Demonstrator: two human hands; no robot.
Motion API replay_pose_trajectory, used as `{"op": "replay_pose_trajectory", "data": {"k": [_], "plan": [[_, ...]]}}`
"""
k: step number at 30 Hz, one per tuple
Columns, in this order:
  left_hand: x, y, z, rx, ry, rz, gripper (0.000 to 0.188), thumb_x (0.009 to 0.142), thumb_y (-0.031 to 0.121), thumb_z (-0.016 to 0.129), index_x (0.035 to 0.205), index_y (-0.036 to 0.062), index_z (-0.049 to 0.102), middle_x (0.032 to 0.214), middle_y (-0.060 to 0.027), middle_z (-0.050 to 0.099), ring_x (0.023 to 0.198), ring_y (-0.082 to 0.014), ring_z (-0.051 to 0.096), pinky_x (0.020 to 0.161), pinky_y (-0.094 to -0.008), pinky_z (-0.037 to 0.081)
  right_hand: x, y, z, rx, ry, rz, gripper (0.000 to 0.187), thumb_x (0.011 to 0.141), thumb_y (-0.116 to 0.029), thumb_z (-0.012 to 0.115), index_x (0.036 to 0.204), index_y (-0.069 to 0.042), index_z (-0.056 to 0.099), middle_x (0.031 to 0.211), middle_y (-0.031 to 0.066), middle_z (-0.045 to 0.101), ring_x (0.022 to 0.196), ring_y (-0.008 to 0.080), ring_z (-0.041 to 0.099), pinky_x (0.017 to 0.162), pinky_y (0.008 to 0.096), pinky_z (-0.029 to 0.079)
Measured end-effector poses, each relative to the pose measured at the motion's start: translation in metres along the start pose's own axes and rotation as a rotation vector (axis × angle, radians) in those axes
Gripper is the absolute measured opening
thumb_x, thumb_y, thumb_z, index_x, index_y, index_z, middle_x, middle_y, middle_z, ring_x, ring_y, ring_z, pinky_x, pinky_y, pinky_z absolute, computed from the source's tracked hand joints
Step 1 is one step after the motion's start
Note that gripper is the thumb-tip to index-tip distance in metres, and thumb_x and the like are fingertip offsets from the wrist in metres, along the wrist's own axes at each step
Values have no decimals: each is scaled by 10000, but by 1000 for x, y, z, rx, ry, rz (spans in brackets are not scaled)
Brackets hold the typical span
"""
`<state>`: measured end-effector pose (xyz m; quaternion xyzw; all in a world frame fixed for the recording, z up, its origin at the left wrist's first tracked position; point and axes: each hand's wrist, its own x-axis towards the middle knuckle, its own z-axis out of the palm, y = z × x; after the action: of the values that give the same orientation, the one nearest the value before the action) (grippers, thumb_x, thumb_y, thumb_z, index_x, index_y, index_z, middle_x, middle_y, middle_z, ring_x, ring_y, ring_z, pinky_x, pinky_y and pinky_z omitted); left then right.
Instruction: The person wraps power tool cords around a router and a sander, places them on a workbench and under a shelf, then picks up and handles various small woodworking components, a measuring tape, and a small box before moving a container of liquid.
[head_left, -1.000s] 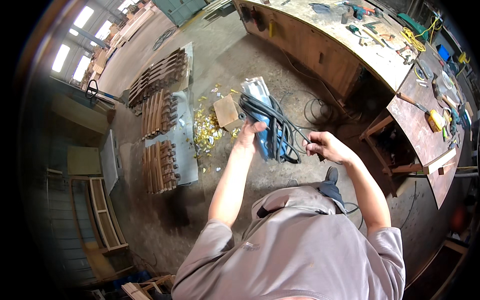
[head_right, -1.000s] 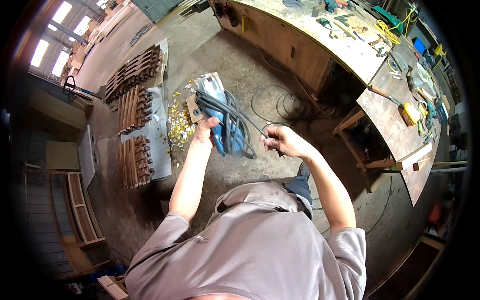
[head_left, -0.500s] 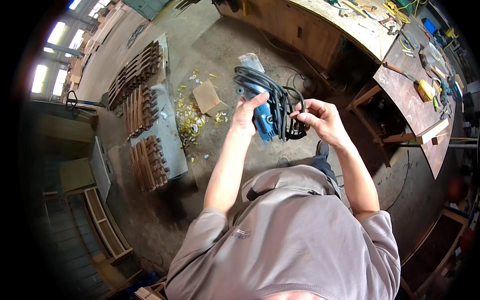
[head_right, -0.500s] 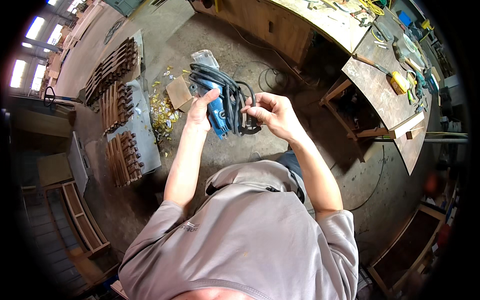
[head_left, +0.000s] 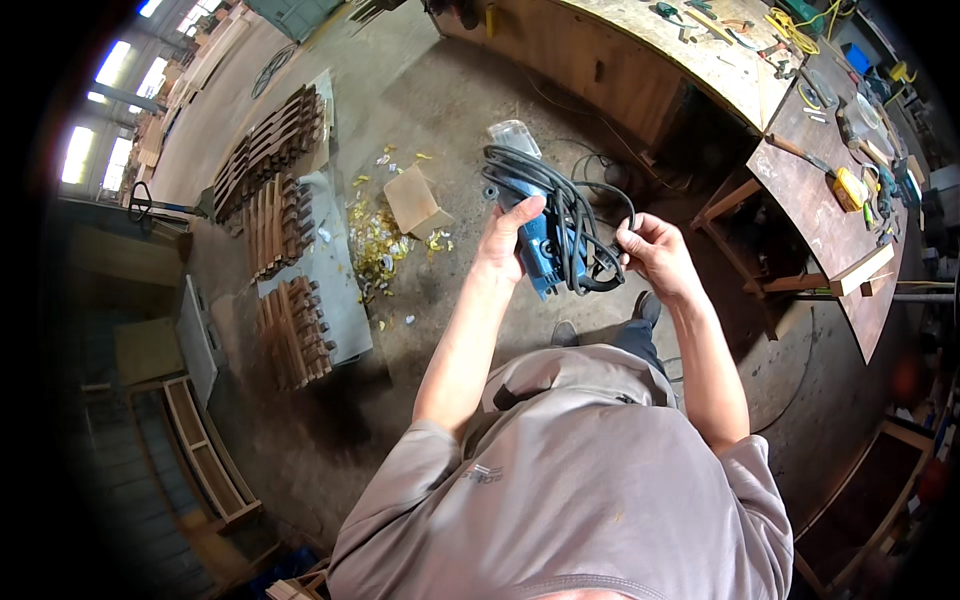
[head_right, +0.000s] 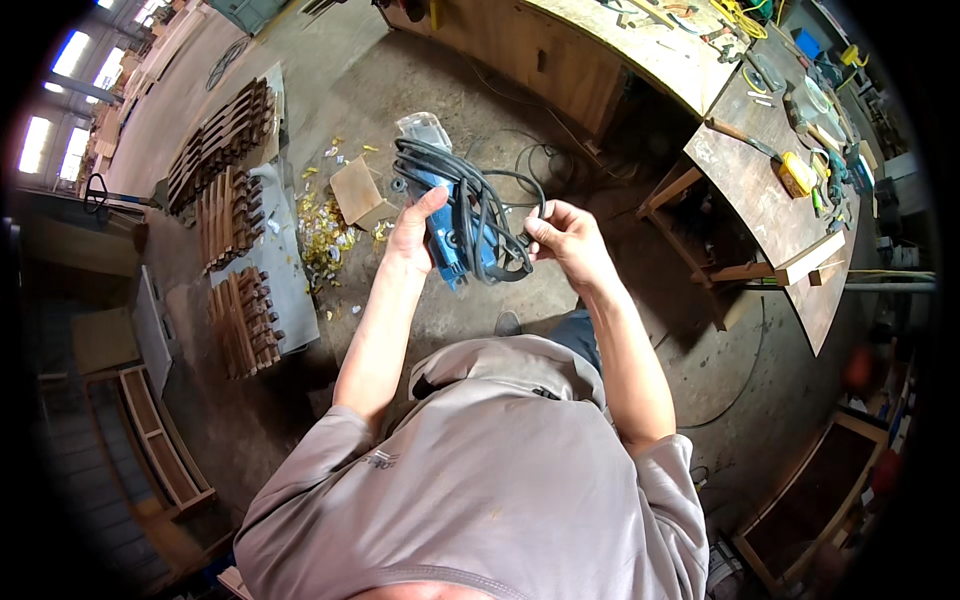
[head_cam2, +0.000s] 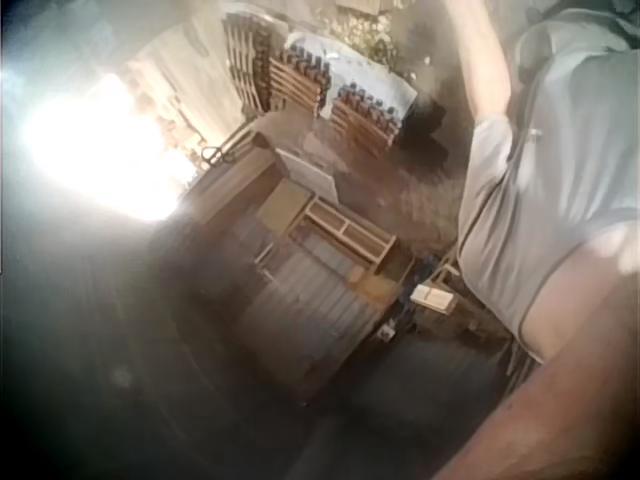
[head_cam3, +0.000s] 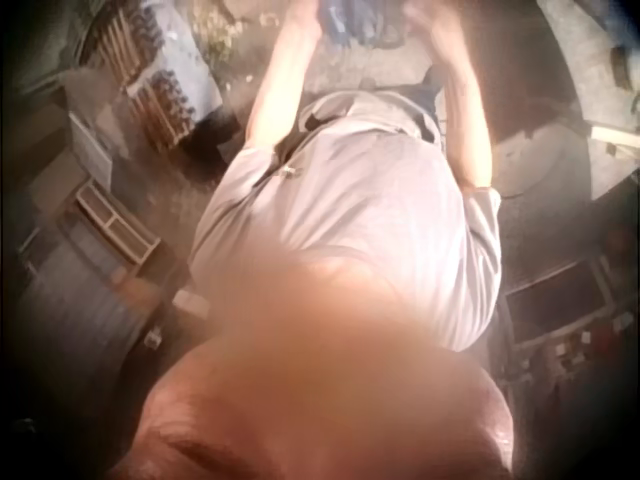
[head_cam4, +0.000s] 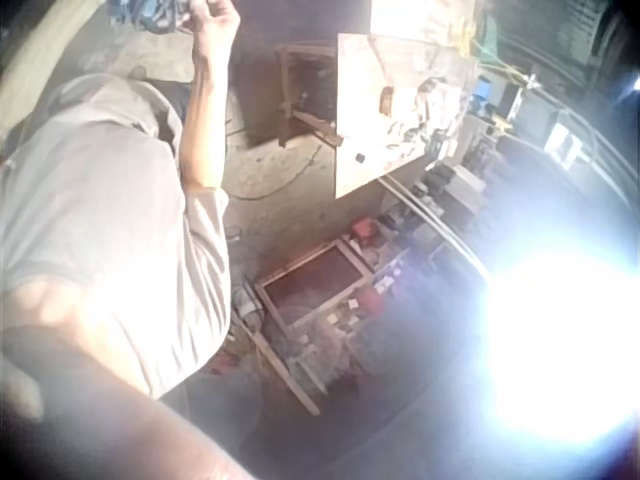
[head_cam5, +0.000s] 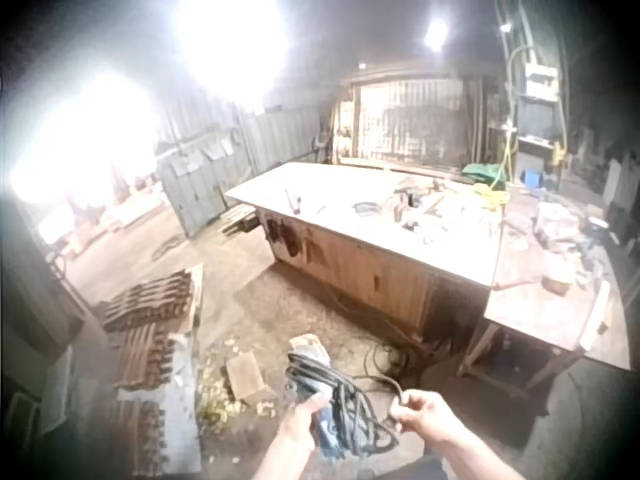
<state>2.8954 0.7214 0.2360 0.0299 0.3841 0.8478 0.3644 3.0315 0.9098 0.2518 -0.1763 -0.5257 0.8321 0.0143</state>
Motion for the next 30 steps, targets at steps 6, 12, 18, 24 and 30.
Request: {"op": "replay_pose_trajectory", "data": {"k": [6,12,18,24,30], "plan": [[4,-8,-5,73,26,73,495,698,149,822,1118,50,579,975,-76,658,856,-213,660,775,-363,573,-7,28,20,-29,-31,40,151,884,-93,647,1012,-48,582,785,-2,623,695,57,563,629,209,454],[5,-9,7,87,122,181,483,662,97,828,1080,66,589,991,-49,631,885,-178,615,817,-349,519,-29,31,26,-21,37,33,378,983,-336,513,1201,-32,571,955,20,650,857,90,547,775,241,450],[7,-14,2,148,233,306,521,638,95,839,1095,57,591,993,-46,636,897,-174,611,841,-336,501,-26,48,33,-870,212,-300,677,824,-97,624,1418,-55,302,599,187,598,536,387,593,552,453,487],[9,-30,2,-163,56,92,372,778,255,727,1061,49,602,925,-72,655,834,-193,634,765,-349,541,-49,28,89,-1216,144,-571,717,811,-25,570,1444,8,235,621,225,590,524,398,589,495,462,467],[13,-47,-4,-403,318,17,422,829,417,582,1031,49,625,961,-132,671,858,-295,650,794,-441,537,-42,14,58,-1211,235,-445,667,835,-54,596,1434,-47,301,669,174,634,528,343,612,502,430,485]]}}
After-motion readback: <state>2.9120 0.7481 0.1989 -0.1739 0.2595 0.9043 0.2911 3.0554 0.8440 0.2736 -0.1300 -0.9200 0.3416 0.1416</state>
